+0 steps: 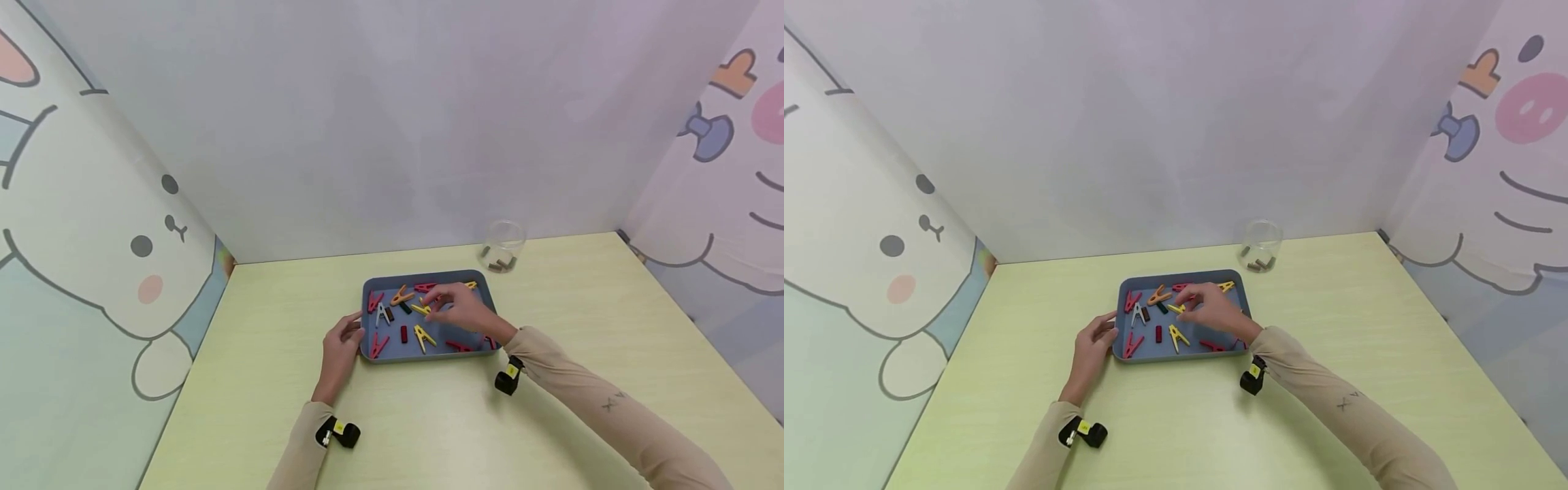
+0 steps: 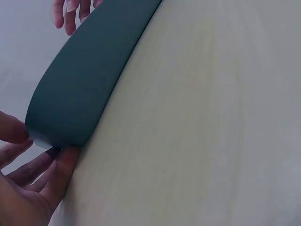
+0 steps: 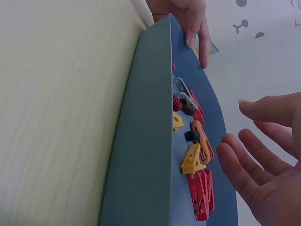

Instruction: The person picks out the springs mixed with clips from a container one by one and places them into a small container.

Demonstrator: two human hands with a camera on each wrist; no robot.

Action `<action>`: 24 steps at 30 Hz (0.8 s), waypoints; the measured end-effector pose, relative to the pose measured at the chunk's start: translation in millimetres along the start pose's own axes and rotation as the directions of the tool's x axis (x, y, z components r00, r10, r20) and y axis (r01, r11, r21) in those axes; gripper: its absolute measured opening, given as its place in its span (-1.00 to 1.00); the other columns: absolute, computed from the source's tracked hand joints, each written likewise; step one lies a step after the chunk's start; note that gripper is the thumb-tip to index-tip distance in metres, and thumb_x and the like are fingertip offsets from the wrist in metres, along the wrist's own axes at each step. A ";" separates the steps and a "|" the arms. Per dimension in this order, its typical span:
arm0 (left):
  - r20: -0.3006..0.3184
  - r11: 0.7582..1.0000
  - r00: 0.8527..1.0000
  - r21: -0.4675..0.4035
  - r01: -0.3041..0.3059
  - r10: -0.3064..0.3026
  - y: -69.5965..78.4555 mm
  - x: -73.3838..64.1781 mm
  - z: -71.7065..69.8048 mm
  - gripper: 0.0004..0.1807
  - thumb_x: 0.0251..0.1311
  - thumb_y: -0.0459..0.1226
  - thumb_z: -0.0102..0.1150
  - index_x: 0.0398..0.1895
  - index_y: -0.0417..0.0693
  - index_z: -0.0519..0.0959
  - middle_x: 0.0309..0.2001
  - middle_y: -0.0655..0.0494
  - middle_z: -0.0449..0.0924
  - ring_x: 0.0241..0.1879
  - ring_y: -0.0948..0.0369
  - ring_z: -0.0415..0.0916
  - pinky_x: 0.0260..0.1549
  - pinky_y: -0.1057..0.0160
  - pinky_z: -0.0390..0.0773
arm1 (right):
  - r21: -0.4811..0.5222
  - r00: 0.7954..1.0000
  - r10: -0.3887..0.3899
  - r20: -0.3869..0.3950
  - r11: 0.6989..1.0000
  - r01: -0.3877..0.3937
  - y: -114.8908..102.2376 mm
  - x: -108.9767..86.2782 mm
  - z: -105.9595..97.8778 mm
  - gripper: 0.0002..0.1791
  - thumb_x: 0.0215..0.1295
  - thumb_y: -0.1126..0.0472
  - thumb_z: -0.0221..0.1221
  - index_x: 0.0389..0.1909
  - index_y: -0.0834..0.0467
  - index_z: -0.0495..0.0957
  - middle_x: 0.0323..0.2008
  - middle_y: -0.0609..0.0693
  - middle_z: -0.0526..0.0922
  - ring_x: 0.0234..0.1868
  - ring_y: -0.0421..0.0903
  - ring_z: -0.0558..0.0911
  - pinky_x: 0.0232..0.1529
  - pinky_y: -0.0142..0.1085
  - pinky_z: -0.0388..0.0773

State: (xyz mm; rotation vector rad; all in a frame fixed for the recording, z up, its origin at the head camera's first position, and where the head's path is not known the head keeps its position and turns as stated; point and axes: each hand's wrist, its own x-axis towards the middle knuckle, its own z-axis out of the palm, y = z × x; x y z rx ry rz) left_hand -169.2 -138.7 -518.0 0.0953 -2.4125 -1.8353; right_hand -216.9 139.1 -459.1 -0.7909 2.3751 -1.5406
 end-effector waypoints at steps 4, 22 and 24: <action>-0.001 1.000 1.000 0.002 -0.004 0.004 0.8 0.2 0.4 -0.65 0.25 -0.36 0.11 0.10 0.04 0.57 -0.09 -0.05 0.60 -0.12 0.12 0.57 -0.27 0.23 0.56 | -0.011 1.000 -0.018 0.006 1.000 0.018 1.6 2.7 4.4 -0.71 0.12 0.30 0.32 -0.12 0.28 0.59 -0.11 0.27 0.56 -0.27 0.04 0.62 -0.31 -0.19 0.57; -0.002 1.000 1.000 -0.006 -0.002 0.002 -0.8 0.9 0.6 -0.65 0.24 -0.36 0.13 0.08 0.03 0.58 -0.11 -0.05 0.60 -0.15 0.11 0.57 -0.36 0.25 0.56 | -0.130 0.997 0.021 0.075 0.991 -0.011 -5.2 15.9 19.1 -0.72 0.10 0.32 0.33 -0.13 0.25 0.61 -0.14 0.20 0.61 -0.26 -0.02 0.61 -0.28 -0.24 0.55; -0.002 1.000 1.000 -0.001 -0.004 0.004 -0.7 1.1 0.7 -0.65 0.24 -0.36 0.12 0.09 0.04 0.58 -0.10 -0.05 0.60 -0.15 0.12 0.57 -0.34 0.26 0.56 | -0.139 0.996 0.032 0.082 0.990 -0.020 -4.5 17.2 20.3 -0.71 0.10 0.32 0.33 -0.13 0.25 0.61 -0.13 0.18 0.61 -0.25 -0.04 0.62 -0.27 -0.24 0.55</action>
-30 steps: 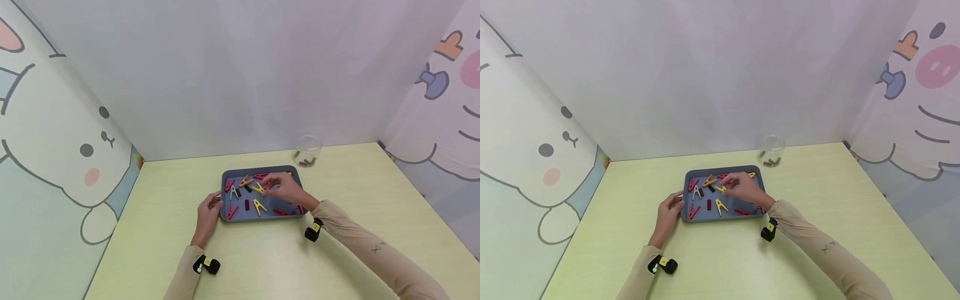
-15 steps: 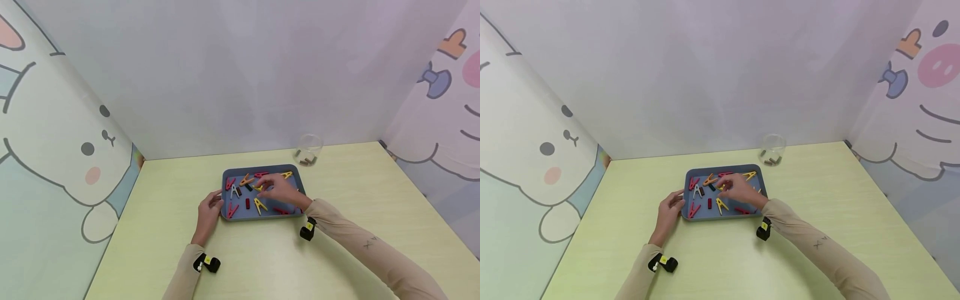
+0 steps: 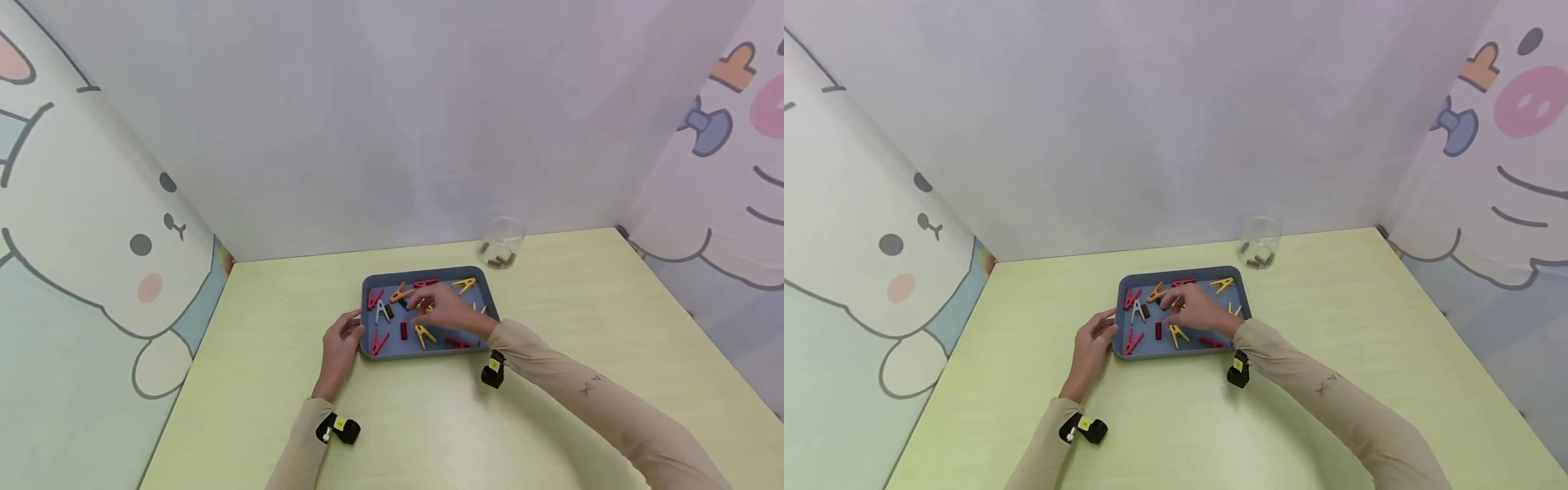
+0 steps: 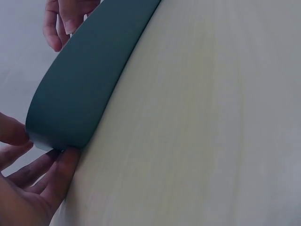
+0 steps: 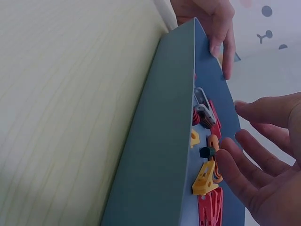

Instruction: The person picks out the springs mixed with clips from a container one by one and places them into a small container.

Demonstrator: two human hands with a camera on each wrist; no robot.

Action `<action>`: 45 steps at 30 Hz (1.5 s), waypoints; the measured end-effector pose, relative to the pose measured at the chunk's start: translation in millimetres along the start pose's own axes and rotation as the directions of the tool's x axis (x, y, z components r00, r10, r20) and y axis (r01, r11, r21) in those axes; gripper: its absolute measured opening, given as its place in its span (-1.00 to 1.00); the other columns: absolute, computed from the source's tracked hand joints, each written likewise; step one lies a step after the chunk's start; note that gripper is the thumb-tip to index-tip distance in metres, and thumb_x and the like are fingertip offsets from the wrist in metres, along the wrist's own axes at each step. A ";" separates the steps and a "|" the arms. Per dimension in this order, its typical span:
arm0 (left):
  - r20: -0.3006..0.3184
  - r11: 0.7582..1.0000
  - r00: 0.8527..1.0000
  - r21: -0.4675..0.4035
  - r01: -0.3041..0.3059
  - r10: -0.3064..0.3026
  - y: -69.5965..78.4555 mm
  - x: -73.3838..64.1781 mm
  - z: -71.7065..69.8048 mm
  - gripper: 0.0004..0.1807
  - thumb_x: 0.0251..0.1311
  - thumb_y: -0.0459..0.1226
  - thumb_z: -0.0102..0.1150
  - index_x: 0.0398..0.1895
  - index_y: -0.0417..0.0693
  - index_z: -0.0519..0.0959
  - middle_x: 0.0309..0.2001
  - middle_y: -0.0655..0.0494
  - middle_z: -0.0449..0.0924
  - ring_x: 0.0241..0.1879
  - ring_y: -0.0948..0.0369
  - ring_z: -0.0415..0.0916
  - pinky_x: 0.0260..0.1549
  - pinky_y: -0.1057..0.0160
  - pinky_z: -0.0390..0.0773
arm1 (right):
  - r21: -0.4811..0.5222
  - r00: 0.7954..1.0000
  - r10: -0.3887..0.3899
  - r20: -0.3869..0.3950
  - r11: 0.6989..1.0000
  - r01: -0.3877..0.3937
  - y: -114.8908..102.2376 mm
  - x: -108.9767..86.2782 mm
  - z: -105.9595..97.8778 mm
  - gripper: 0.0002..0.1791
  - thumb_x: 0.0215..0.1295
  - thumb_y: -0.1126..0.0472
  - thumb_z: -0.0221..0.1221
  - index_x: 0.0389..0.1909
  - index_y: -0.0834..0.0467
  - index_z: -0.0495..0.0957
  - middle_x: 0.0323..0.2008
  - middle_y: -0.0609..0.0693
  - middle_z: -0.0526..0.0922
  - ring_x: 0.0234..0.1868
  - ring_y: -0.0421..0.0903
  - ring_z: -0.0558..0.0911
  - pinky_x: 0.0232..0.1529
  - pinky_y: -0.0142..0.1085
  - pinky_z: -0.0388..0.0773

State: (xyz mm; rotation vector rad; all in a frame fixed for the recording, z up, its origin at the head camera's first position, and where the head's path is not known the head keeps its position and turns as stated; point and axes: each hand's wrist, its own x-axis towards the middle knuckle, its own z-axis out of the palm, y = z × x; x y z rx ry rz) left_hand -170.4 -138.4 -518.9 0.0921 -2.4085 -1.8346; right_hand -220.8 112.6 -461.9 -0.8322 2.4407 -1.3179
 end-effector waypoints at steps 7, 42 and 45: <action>0.000 1.000 1.000 0.005 0.001 -0.001 2.2 0.7 0.6 -0.65 0.25 -0.36 0.11 0.09 0.03 0.58 -0.09 -0.05 0.59 -0.13 0.13 0.57 -0.28 0.25 0.56 | -0.049 1.000 -0.020 0.017 0.999 0.021 -0.1 4.9 3.3 -0.71 0.09 0.32 0.34 -0.13 0.26 0.61 -0.18 0.18 0.63 -0.29 -0.05 0.61 -0.28 -0.23 0.55; -0.008 1.000 1.000 0.003 -0.012 0.012 4.4 -1.3 0.9 -0.65 0.25 -0.38 0.11 0.10 -0.01 0.57 -0.09 -0.06 0.60 -0.13 0.11 0.57 -0.20 0.24 0.55 | -0.345 0.992 -0.034 0.118 0.936 0.073 -1.5 26.9 33.1 -0.77 -0.02 0.24 0.43 -0.30 0.13 0.67 -0.42 -0.10 0.61 -0.48 -0.26 0.49 -0.23 -0.21 0.47; -0.011 1.000 0.999 0.007 -0.030 0.030 3.2 -1.2 1.3 -0.64 0.24 -0.40 0.11 0.10 -0.05 0.57 -0.10 -0.10 0.61 -0.13 0.09 0.58 -0.15 0.20 0.55 | -0.322 0.992 -0.053 0.117 0.943 0.088 -0.4 25.6 33.3 -0.77 -0.02 0.24 0.42 -0.30 0.14 0.67 -0.43 -0.10 0.62 -0.50 -0.27 0.51 -0.33 -0.29 0.51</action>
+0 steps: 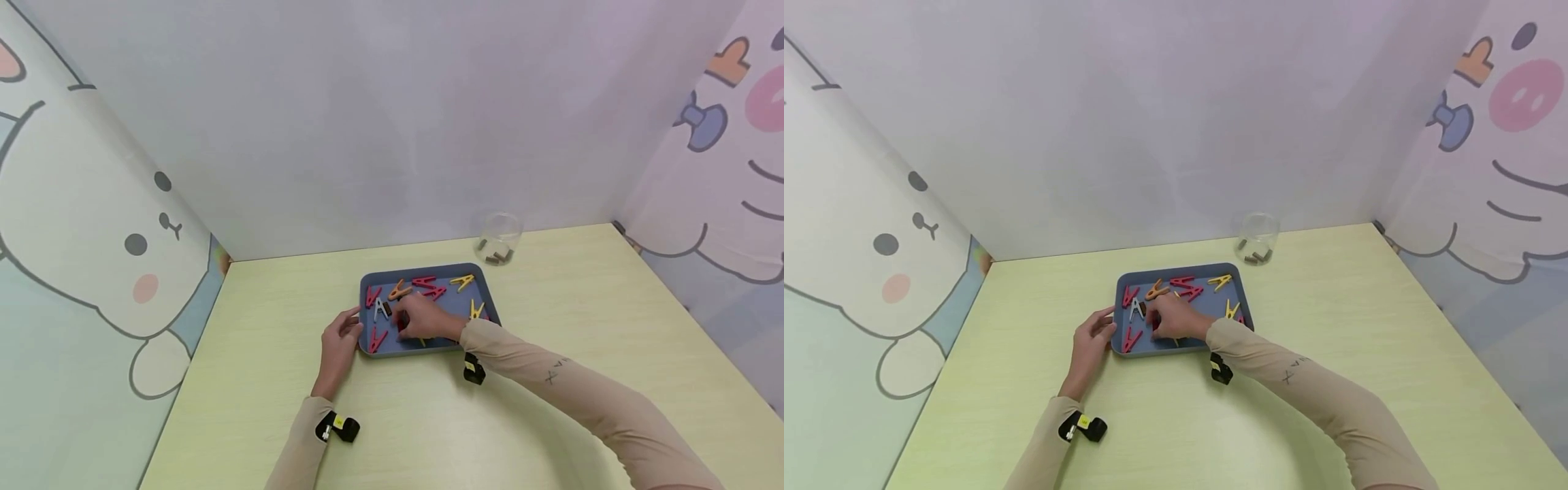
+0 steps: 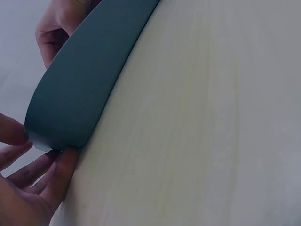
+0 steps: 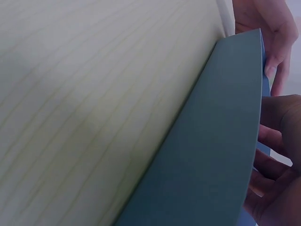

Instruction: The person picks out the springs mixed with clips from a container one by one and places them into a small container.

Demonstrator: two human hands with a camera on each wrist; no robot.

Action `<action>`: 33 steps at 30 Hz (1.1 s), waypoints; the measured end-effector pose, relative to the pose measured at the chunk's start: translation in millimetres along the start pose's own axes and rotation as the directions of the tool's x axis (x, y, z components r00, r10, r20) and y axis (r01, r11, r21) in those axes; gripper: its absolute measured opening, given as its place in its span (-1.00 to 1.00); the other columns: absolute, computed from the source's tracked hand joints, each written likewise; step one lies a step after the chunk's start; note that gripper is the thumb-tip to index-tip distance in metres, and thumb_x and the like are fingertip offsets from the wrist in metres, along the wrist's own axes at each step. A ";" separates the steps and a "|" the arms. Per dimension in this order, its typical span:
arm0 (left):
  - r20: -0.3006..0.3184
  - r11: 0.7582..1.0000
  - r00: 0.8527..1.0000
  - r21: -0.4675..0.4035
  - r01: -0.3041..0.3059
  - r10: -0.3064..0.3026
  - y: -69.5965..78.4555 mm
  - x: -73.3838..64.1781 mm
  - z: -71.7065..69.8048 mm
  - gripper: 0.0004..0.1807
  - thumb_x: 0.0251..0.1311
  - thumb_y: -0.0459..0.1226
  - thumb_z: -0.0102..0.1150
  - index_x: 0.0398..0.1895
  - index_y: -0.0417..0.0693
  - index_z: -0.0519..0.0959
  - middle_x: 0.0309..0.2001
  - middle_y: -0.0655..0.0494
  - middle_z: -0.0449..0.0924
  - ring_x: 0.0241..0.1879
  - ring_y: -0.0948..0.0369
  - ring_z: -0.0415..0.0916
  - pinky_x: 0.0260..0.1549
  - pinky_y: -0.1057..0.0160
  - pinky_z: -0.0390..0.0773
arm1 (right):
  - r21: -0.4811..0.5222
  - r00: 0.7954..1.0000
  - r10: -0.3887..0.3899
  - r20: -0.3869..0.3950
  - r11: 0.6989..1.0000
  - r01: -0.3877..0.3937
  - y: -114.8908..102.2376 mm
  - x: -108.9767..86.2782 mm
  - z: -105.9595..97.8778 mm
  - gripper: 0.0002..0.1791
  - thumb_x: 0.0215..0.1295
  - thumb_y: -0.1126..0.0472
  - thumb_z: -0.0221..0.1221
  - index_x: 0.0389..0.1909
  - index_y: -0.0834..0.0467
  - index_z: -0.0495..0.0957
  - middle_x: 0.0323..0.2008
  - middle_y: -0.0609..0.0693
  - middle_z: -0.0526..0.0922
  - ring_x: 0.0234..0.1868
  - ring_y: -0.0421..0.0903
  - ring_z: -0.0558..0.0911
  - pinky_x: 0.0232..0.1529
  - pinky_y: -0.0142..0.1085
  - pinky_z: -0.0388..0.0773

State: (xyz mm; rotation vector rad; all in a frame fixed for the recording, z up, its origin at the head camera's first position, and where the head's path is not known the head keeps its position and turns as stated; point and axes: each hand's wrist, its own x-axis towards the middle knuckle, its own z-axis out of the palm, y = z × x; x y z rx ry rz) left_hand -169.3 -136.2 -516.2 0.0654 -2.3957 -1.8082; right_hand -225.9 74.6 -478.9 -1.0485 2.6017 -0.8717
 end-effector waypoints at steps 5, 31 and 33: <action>0.006 1.000 1.000 0.003 -0.016 0.016 -0.5 0.3 0.2 -0.64 0.23 -0.40 0.12 0.10 -0.06 0.56 -0.10 -0.11 0.60 -0.13 0.10 0.58 -0.13 0.16 0.55 | 0.091 1.000 -0.006 -0.030 0.996 0.008 2.1 -3.6 -3.0 -0.77 -0.01 0.27 0.42 -0.28 0.17 0.67 -0.43 -0.06 0.64 -0.48 -0.27 0.54 -0.43 -0.36 0.50; 0.010 1.000 1.000 0.018 0.008 -0.008 7.4 -4.1 -0.9 -0.64 0.26 -0.40 0.09 0.13 -0.11 0.54 -0.07 -0.19 0.58 -0.11 0.05 0.57 -0.14 0.19 0.54 | 0.303 0.992 0.037 -0.123 0.953 0.002 6.6 -33.6 -36.0 -0.77 0.04 0.27 0.38 -0.25 0.23 0.65 -0.26 0.00 0.63 -0.34 -0.18 0.62 -0.34 -0.31 0.58; -0.003 1.000 1.000 0.024 0.005 -0.005 4.2 -3.3 -0.7 -0.65 0.25 -0.39 0.10 0.12 -0.09 0.56 -0.09 -0.15 0.60 -0.12 0.08 0.58 -0.16 0.20 0.55 | 0.318 0.991 0.036 -0.126 0.948 0.005 6.4 -35.4 -38.4 -0.80 0.05 0.27 0.38 -0.27 0.19 0.65 -0.25 0.00 0.63 -0.34 -0.19 0.63 -0.31 -0.30 0.58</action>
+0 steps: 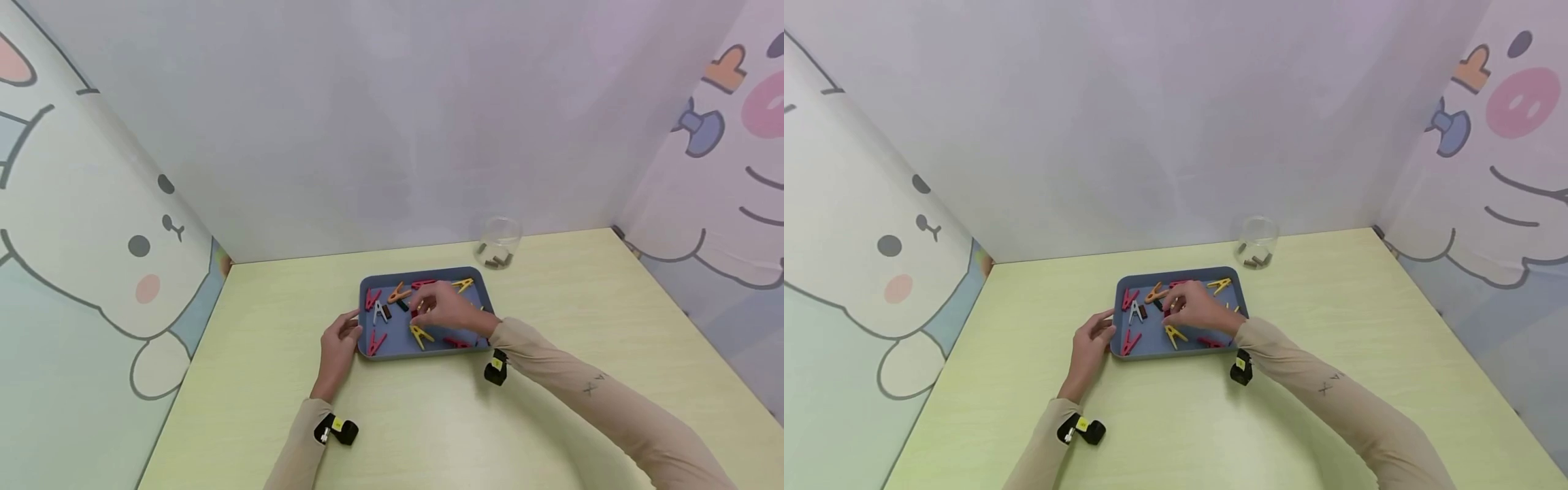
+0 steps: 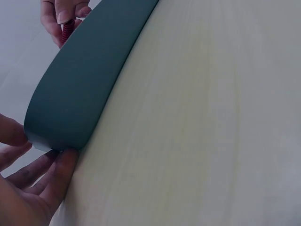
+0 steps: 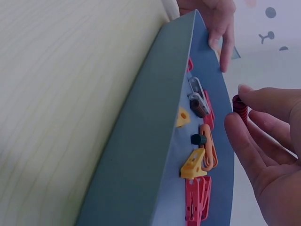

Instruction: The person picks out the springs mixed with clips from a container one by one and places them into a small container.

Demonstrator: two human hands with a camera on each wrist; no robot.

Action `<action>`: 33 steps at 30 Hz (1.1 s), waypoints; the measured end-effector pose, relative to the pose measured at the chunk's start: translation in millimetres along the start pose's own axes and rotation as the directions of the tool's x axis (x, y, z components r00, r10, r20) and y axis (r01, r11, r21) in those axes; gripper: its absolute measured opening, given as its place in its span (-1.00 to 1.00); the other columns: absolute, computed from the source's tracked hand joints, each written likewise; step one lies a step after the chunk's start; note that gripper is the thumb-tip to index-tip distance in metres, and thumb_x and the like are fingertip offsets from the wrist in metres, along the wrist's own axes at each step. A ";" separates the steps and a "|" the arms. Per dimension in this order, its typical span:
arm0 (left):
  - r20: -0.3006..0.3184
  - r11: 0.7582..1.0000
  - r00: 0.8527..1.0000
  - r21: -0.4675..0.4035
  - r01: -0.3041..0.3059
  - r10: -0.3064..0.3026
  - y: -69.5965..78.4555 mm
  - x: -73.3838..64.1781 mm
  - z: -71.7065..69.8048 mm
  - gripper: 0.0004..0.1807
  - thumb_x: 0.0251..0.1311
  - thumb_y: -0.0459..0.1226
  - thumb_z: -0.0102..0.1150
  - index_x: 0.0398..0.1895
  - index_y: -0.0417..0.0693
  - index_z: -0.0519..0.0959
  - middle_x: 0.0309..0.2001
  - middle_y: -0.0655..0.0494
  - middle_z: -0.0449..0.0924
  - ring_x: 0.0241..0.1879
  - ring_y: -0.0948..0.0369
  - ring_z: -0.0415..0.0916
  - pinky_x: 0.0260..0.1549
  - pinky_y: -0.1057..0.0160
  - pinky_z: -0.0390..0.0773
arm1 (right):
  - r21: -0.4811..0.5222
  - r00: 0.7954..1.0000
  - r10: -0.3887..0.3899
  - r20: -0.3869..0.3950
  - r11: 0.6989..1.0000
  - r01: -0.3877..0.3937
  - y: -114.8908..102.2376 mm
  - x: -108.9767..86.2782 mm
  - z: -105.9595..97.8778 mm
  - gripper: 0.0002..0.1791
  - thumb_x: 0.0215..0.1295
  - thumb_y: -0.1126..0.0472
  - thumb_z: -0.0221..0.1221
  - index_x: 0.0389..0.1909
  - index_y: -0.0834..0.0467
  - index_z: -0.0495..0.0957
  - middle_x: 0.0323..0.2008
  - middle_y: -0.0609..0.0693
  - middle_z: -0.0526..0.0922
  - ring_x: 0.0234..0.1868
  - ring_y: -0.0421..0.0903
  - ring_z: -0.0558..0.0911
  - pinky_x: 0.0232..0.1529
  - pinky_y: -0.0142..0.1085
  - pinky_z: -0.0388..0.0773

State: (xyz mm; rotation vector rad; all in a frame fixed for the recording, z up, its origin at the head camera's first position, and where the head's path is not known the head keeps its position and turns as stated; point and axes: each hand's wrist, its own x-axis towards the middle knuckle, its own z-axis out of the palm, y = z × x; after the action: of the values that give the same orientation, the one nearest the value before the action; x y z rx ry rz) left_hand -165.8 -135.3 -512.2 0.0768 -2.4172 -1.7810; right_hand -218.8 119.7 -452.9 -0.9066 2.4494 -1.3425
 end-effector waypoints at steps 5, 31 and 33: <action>-0.016 1.000 1.000 -0.007 0.017 -0.017 -0.8 0.3 0.7 -0.66 0.22 -0.38 0.13 0.07 -0.01 0.59 -0.13 -0.07 0.62 -0.15 0.12 0.58 -0.20 0.18 0.56 | 0.012 1.000 -0.028 -0.014 1.000 0.029 0.3 -3.2 -5.8 -0.81 0.05 0.26 0.38 -0.28 0.16 0.66 -0.23 0.03 0.64 -0.34 -0.17 0.63 -0.25 -0.29 0.58; -0.018 1.000 1.000 -0.020 0.014 -0.014 -3.7 0.0 1.8 -0.65 0.23 -0.38 0.11 0.09 -0.02 0.58 -0.09 -0.06 0.61 -0.12 0.12 0.57 -0.10 0.13 0.54 | 0.051 0.994 -0.039 -0.103 0.998 0.045 -16.5 -15.9 -33.5 -0.88 0.10 0.33 0.33 -0.33 0.28 0.68 -0.14 0.19 0.61 -0.31 -0.10 0.63 -0.31 -0.26 0.60; -0.015 1.000 1.000 -0.021 0.016 -0.017 -4.1 0.3 1.5 -0.65 0.23 -0.38 0.12 0.09 -0.01 0.58 -0.09 -0.05 0.61 -0.11 0.12 0.57 -0.09 0.12 0.54 | 0.066 0.994 -0.033 -0.101 0.997 0.039 -8.7 -14.5 -35.5 -0.87 0.10 0.32 0.33 -0.32 0.27 0.68 -0.12 0.18 0.60 -0.30 -0.06 0.65 -0.31 -0.20 0.61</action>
State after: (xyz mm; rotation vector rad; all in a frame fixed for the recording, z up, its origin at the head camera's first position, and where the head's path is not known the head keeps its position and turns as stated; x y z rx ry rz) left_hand -166.5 -135.2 -516.6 0.1082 -2.3937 -1.8058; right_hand -219.6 149.6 -427.3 -0.8923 2.4541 -1.5087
